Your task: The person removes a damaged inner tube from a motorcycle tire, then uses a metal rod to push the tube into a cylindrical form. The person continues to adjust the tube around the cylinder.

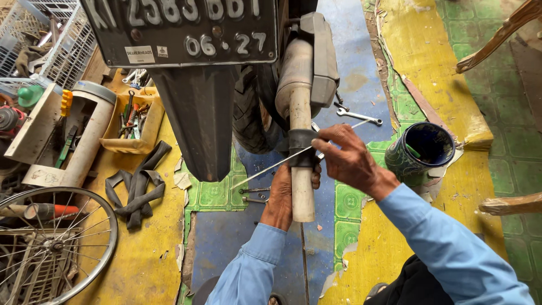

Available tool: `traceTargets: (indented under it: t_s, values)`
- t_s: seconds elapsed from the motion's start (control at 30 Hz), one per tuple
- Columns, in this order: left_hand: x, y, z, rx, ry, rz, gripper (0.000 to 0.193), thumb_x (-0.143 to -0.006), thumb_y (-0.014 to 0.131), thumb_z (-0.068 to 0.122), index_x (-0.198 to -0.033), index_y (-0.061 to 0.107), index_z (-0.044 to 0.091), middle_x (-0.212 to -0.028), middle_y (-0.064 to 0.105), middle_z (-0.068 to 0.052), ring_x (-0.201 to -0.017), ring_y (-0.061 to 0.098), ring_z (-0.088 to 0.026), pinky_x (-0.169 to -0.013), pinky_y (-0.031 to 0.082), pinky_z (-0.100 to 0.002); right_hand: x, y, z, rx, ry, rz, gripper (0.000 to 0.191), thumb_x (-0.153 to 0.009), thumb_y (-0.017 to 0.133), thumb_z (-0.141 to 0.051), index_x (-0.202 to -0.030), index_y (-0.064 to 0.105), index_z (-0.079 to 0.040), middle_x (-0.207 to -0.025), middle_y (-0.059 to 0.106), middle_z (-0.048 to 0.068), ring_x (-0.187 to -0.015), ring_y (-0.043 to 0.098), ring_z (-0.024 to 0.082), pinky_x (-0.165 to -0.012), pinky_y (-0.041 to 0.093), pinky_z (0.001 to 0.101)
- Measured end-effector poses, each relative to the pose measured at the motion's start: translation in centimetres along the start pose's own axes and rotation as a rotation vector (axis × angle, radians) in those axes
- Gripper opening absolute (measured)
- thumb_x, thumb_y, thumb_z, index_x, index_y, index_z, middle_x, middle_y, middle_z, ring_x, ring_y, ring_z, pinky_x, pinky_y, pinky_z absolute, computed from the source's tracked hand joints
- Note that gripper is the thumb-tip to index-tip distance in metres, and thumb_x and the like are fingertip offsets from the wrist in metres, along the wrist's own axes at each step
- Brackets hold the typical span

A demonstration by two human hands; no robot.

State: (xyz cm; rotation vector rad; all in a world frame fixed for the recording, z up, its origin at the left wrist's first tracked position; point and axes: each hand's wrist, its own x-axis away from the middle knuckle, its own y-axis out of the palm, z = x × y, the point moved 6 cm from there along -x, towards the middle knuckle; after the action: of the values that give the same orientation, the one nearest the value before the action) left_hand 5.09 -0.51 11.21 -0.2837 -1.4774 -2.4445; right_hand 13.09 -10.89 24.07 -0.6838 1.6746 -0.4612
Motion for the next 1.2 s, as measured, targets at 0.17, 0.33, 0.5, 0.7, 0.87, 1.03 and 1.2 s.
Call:
traceTargets:
  t_s: [0.17,0.33,0.5,0.7,0.87,1.03,1.2]
  values:
    - [-0.3,-0.1,0.1,0.03,-0.087,0.018,0.048,-0.102,0.056,0.042,-0.102,0.065,-0.006,-0.077,0.068,-0.013,-0.057,0.065,-0.019,-0.052,0.054,-0.03,0.0,-0.5,1.3,0.067,0.172,0.082,0.022,-0.09,0.066,0.014,-0.108,0.065,0.001,-0.108,0.066,0.017,-0.099,0.068,0.034,-0.084,0.058,0.0406]
    - [0.1,0.2,0.3,-0.036,-0.011,0.038,0.039,-0.103,0.06,0.036,-0.104,0.065,-0.003,-0.079,0.068,-0.014,-0.058,0.064,-0.018,-0.053,0.054,-0.029,0.0,-0.5,0.6,-0.01,0.095,0.046,0.025,-0.083,0.064,0.015,-0.105,0.065,0.002,-0.104,0.066,0.019,-0.093,0.066,0.036,-0.081,0.057,0.0433]
    - [0.2,0.3,0.5,-0.006,-0.066,0.053,0.048,-0.103,0.056,0.041,-0.101,0.065,-0.006,-0.077,0.068,-0.014,-0.056,0.064,-0.018,-0.051,0.054,-0.028,-0.1,-1.0,0.9,0.081,0.172,0.09,0.024,-0.088,0.068,0.014,-0.108,0.065,0.001,-0.109,0.065,0.018,-0.1,0.067,0.036,-0.085,0.057,0.0414]
    - [0.3,0.6,0.4,0.019,0.003,-0.003,0.037,-0.103,0.059,0.035,-0.105,0.063,-0.001,-0.08,0.067,-0.013,-0.058,0.063,-0.018,-0.053,0.054,-0.03,-0.1,-0.3,-0.1,-0.03,0.056,-0.014,0.027,-0.08,0.067,0.014,-0.104,0.067,0.002,-0.102,0.067,0.019,-0.09,0.067,0.035,-0.079,0.055,0.0449]
    - [0.1,0.1,0.4,-0.002,-0.053,0.026,0.046,-0.103,0.058,0.039,-0.104,0.065,-0.007,-0.079,0.068,-0.014,-0.058,0.064,-0.019,-0.052,0.054,-0.029,-0.1,-1.0,0.9,0.074,0.159,0.082,0.024,-0.087,0.065,0.015,-0.107,0.064,0.002,-0.109,0.065,0.018,-0.101,0.067,0.038,-0.088,0.057,0.0426]
    - [0.3,0.4,0.3,-0.032,-0.004,0.017,0.041,-0.103,0.06,0.036,-0.106,0.065,-0.004,-0.08,0.068,-0.014,-0.059,0.064,-0.018,-0.053,0.054,-0.03,0.2,-0.2,0.1,0.006,0.106,0.04,0.023,-0.085,0.065,0.015,-0.104,0.066,0.002,-0.104,0.066,0.019,-0.094,0.066,0.036,-0.083,0.056,0.0428]
    - [0.5,0.3,0.3,-0.013,-0.041,0.045,0.048,-0.104,0.057,0.041,-0.103,0.065,-0.007,-0.079,0.068,-0.014,-0.058,0.064,-0.018,-0.052,0.054,-0.029,-0.3,-0.7,0.7,0.053,0.187,0.084,0.022,-0.088,0.065,0.014,-0.106,0.064,0.002,-0.105,0.067,0.019,-0.098,0.068,0.035,-0.086,0.058,0.0419]
